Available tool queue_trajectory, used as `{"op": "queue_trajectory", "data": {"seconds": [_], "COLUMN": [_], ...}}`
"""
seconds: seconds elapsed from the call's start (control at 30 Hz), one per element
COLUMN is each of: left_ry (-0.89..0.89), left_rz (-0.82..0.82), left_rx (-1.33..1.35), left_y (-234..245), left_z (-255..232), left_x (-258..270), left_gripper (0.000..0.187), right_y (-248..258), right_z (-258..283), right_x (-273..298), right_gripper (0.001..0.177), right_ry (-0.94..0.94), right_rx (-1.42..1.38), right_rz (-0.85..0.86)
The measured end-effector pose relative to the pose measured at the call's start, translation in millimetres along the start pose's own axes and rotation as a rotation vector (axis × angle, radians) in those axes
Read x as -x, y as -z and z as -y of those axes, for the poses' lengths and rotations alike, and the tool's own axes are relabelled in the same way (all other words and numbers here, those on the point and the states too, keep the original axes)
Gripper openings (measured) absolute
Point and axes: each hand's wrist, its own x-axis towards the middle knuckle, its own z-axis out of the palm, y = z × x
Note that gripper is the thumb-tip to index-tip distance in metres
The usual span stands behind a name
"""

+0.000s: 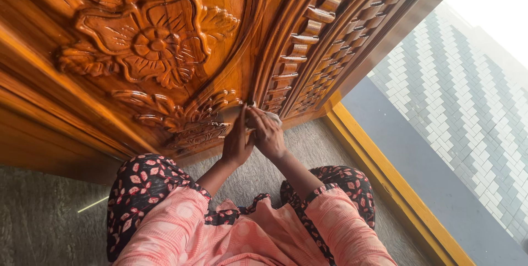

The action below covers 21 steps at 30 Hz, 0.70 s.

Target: The person sits on the floor and wipes a wooden door with a cloth, focusing on the carved floral patterns and the brass handle. They move the cloth over the surface repeatedly, cleaning the details of the carvings and the flat areas around them.

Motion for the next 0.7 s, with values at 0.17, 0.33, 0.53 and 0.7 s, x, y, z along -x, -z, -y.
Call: {"op": "queue_trajectory", "data": {"seconds": [0.17, 0.33, 0.53, 0.7], "left_ry": [-0.174, -0.400, -0.426, -0.435], "left_rz": [-0.321, -0.543, -0.419, -0.317], "left_rx": [-0.003, -0.002, -0.265, -0.341], "left_y": [42, 75, 67, 50], "left_z": [-41, -73, -76, -51], "left_x": [-33, -63, -90, -86], "left_gripper": [0.031, 0.023, 0.039, 0.042], "right_y": [19, 78, 67, 47], "right_z": [7, 26, 31, 13], "right_x": [-27, -73, -93, -87], "right_gripper": [0.033, 0.020, 0.026, 0.021], "right_ry": [0.245, 0.174, 0.173, 0.258], "right_rx": [0.192, 0.262, 0.207, 0.175], "right_rz": [-0.403, -0.752, -0.608, -0.578]}}
